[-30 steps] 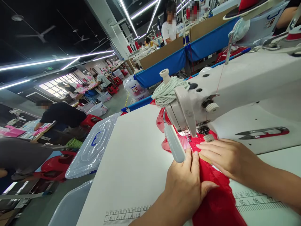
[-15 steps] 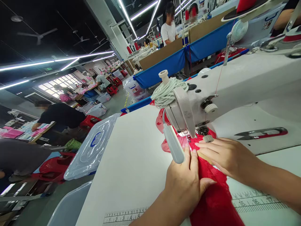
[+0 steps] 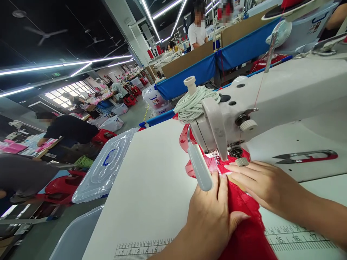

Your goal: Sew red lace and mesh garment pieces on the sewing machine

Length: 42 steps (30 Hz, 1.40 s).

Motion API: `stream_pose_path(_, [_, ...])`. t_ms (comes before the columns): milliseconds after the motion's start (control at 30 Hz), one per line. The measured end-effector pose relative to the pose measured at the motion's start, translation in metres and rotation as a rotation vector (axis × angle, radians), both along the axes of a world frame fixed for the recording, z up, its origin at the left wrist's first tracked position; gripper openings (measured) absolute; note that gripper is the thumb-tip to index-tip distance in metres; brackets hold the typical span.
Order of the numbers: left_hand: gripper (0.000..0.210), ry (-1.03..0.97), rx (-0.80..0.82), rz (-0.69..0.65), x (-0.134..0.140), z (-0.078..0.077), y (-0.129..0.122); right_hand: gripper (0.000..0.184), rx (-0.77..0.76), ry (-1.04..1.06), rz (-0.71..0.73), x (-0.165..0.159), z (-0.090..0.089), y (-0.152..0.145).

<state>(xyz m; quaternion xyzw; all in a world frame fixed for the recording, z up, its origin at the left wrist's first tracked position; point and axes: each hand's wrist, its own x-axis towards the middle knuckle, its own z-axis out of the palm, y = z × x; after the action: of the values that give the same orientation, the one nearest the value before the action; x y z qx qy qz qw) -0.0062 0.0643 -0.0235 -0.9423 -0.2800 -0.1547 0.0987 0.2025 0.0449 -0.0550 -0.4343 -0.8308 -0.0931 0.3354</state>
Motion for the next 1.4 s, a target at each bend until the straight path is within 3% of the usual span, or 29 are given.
stream_pose_path(400, [0.078,-0.006,0.101,0.012,0.006,0.004,-0.001,0.035,0.029,0.016,-0.015,-0.002,-0.001,-0.002])
stream_pose_path(1167, [0.064,0.051,-0.023,0.132,0.006,-0.004,0.001,0.035,-0.053,-0.017,-0.023,0.002,0.004,0.003])
stream_pose_path(1400, [0.063,0.044,-0.007,0.082,0.003,-0.006,0.003,0.039,-0.085,-0.041,-0.010,0.003,0.005,0.005])
